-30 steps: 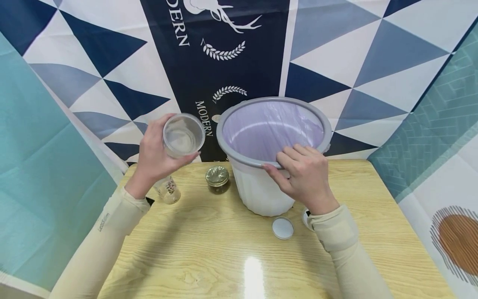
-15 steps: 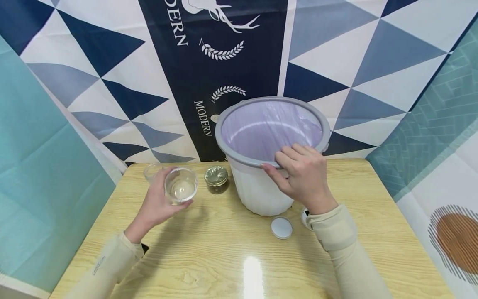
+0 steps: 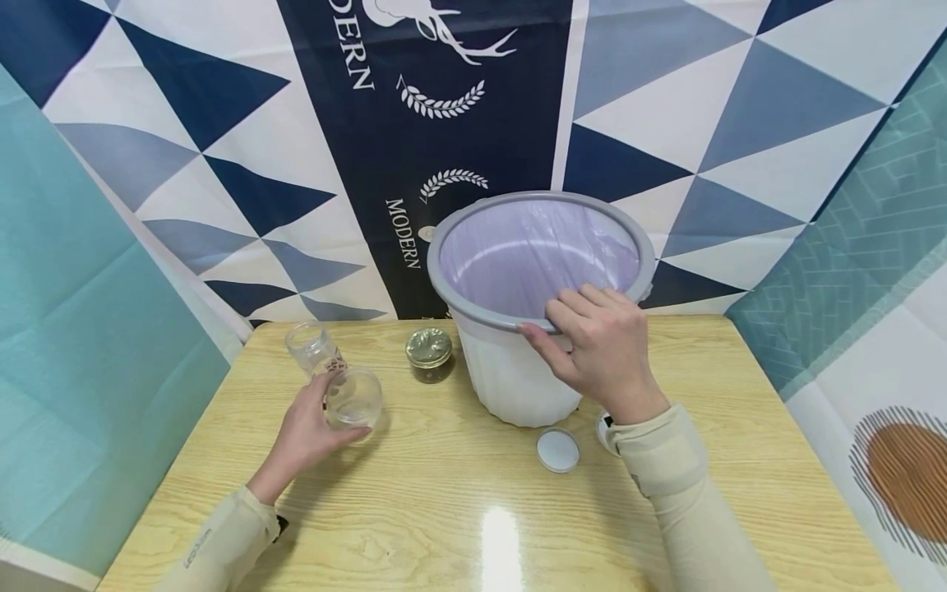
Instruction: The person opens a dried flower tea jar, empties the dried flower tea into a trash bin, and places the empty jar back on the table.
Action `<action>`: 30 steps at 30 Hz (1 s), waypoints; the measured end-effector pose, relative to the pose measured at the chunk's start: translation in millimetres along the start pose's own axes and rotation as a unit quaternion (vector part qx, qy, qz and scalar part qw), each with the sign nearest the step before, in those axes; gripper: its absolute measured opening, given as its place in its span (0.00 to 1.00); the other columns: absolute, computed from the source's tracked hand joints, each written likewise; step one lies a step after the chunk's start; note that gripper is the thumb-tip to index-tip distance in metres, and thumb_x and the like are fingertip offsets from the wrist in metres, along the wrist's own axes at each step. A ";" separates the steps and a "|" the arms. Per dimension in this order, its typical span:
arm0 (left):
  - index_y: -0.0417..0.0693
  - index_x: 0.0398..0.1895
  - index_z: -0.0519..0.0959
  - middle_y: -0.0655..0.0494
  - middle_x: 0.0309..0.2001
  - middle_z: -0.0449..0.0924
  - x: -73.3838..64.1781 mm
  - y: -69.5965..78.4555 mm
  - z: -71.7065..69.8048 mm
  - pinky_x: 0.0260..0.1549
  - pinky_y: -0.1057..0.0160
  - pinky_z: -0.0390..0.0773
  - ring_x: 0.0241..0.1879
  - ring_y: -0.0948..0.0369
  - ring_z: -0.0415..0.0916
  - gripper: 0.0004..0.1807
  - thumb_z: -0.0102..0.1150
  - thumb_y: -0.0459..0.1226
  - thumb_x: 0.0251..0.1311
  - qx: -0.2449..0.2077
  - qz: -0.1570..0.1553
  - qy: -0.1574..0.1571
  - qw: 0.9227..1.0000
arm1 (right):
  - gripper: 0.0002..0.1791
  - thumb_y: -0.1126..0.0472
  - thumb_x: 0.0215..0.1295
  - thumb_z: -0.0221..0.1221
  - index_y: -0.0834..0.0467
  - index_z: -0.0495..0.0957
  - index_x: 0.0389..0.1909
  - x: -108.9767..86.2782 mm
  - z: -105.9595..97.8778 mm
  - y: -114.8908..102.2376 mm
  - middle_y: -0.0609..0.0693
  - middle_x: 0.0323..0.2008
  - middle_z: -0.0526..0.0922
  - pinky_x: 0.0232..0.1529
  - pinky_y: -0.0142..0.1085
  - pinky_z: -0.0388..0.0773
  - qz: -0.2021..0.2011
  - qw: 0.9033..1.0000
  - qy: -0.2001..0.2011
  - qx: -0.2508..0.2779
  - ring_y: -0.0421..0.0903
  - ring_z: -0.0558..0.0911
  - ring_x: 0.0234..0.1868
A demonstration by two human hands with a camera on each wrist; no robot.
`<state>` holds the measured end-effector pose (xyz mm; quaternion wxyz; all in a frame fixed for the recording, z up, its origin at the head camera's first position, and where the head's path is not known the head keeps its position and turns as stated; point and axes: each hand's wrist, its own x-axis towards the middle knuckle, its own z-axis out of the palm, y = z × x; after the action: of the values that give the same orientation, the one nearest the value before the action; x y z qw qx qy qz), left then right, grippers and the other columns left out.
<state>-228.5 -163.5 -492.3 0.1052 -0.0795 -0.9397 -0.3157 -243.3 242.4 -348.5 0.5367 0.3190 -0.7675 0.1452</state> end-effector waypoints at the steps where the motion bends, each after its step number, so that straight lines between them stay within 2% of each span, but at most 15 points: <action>1: 0.38 0.70 0.67 0.40 0.63 0.77 -0.1 -2.2 0.8 0.63 0.37 0.74 0.63 0.41 0.74 0.56 0.88 0.44 0.36 -0.007 -0.003 -0.003 1.000 | 0.33 0.38 0.78 0.49 0.54 0.64 0.15 0.0 0.0 0.1 0.43 0.14 0.59 0.18 0.36 0.50 0.000 1.000 0.000 -0.001 0.43 0.58 0.16; 5: 0.39 0.73 0.64 0.38 0.65 0.76 -1.3 -8.6 4.4 0.64 0.37 0.74 0.64 0.40 0.75 0.58 0.87 0.43 0.37 -0.021 -0.017 -0.019 0.999 | 0.33 0.38 0.77 0.49 0.54 0.64 0.15 0.3 -0.1 0.1 0.43 0.14 0.59 0.18 0.36 0.50 0.001 1.000 0.001 -0.001 0.43 0.58 0.16; 8: 0.39 0.75 0.62 0.38 0.66 0.75 -1.9 -10.8 6.5 0.64 0.36 0.74 0.64 0.39 0.75 0.59 0.87 0.44 0.39 -0.016 -0.021 -0.024 0.999 | 0.32 0.38 0.77 0.49 0.54 0.64 0.15 0.4 0.0 -0.2 0.43 0.14 0.59 0.19 0.36 0.50 0.002 1.000 0.001 0.000 0.43 0.58 0.16; 16: 0.40 0.75 0.61 0.37 0.65 0.74 -2.3 -12.5 7.7 0.59 0.36 0.78 0.61 0.38 0.77 0.59 0.86 0.45 0.41 0.007 -0.023 -0.020 1.000 | 0.32 0.38 0.77 0.50 0.54 0.65 0.15 0.0 0.3 -0.4 0.43 0.14 0.58 0.19 0.36 0.50 0.005 1.000 0.003 0.001 0.43 0.57 0.16; 20: 0.40 0.76 0.61 0.37 0.66 0.71 -1.8 -15.3 8.7 0.55 0.35 0.79 0.59 0.37 0.78 0.59 0.85 0.47 0.42 0.036 -0.005 -0.003 0.999 | 0.32 0.38 0.77 0.49 0.54 0.65 0.15 0.1 0.0 -0.4 0.43 0.14 0.59 0.19 0.36 0.51 0.005 1.000 0.003 0.000 0.43 0.57 0.16; 24: 0.38 0.75 0.63 0.38 0.65 0.69 -1.6 -18.8 10.6 0.48 0.37 0.82 0.53 0.37 0.79 0.58 0.86 0.48 0.42 0.072 0.016 0.029 0.997 | 0.32 0.38 0.77 0.50 0.54 0.64 0.15 -0.2 -0.3 -0.8 0.43 0.14 0.58 0.19 0.36 0.50 0.005 1.000 0.006 0.001 0.43 0.57 0.16; 27: 0.37 0.75 0.64 0.37 0.63 0.70 -1.9 -19.4 12.0 0.43 0.38 0.82 0.49 0.37 0.80 0.58 0.86 0.47 0.41 0.090 0.023 0.049 0.995 | 0.32 0.38 0.77 0.50 0.54 0.65 0.15 -0.7 -0.1 -0.7 0.43 0.14 0.59 0.19 0.36 0.51 0.005 1.000 0.008 0.002 0.43 0.58 0.15; 30: 0.37 0.76 0.62 0.35 0.64 0.69 -2.0 -18.7 13.2 0.42 0.37 0.83 0.49 0.36 0.80 0.58 0.85 0.46 0.43 0.096 0.022 0.054 0.994 | 0.32 0.38 0.77 0.50 0.55 0.66 0.16 -1.5 0.2 -0.4 0.44 0.14 0.59 0.19 0.37 0.51 0.006 1.000 0.007 0.001 0.44 0.58 0.16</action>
<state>-232.5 -170.4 -513.9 0.1698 -0.0725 -0.9566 -0.2255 -242.9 242.5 -350.0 0.5412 0.3142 -0.7652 0.1513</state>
